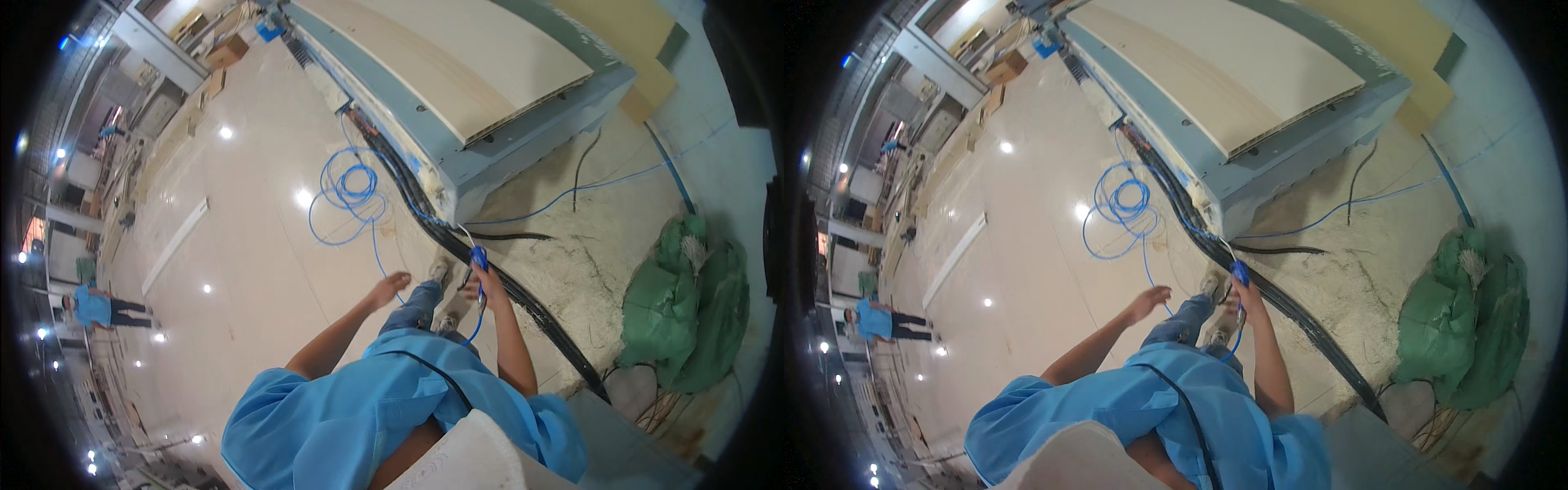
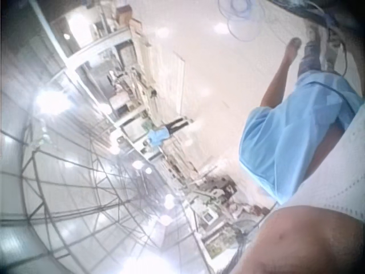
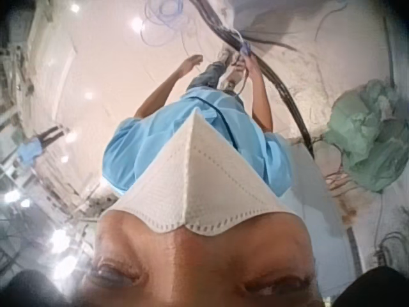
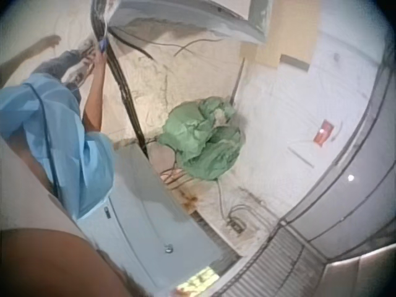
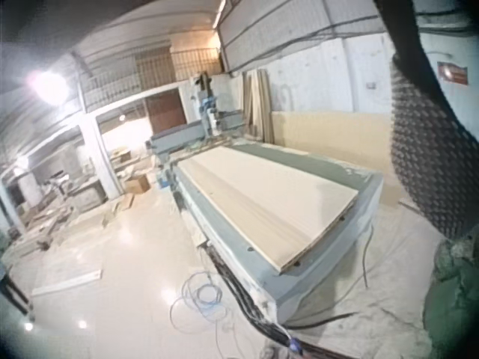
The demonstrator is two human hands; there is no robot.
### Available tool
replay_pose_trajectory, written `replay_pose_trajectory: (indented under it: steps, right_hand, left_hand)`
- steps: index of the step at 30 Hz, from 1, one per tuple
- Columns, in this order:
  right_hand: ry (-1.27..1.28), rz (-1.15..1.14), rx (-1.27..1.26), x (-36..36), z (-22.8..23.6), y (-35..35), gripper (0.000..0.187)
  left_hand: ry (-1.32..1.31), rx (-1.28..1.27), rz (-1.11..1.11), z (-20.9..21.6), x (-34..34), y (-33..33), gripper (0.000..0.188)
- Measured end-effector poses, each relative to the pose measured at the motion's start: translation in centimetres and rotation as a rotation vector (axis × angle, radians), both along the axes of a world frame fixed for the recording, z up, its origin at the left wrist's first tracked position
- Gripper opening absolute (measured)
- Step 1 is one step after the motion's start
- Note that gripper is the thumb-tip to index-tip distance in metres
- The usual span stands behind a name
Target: The person uses a handheld air blower to clean dust and debris from a large flat surface, moving the nozzle systematically across the area. The person then walks to a nearby control desk and operates a computer mouse.
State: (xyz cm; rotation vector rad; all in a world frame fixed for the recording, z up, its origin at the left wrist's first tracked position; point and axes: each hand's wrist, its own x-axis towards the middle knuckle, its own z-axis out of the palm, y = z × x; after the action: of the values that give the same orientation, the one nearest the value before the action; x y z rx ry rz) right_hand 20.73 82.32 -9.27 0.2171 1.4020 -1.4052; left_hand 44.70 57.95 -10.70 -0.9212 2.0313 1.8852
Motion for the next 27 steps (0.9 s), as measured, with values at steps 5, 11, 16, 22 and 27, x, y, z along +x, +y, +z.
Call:
replay_pose_trajectory:
  steps: [5,11,16,22,27]
  right_hand:
    - [-0.572,-0.336,-0.107,9.0,-9.5,8.8,0.04]
    - [-0.644,-0.79,-0.05,20.1,-14.8,11.4,0.035]
    - [-0.405,-0.482,-0.059,23.6,-10.9,10.2,0.027]
    - [0.046,-0.66,0.136,35.6,-7.7,7.4,0.039]
    - [-0.161,-1.085,0.456,58.1,-5.5,7.0,0.038]
  left_hand:
    - [-0.068,0.027,-0.571,-0.8,0.4,7.5,0.061]
    - [-0.184,-0.131,-1.274,-4.2,4.7,17.4,0.086]
    - [-0.209,0.02,-1.015,-8.7,7.2,16.2,0.041]
    - [-0.433,0.121,-0.661,-14.9,13.0,6.6,0.036]
    - [-0.757,0.312,-0.373,-24.9,23.4,2.5,0.058]
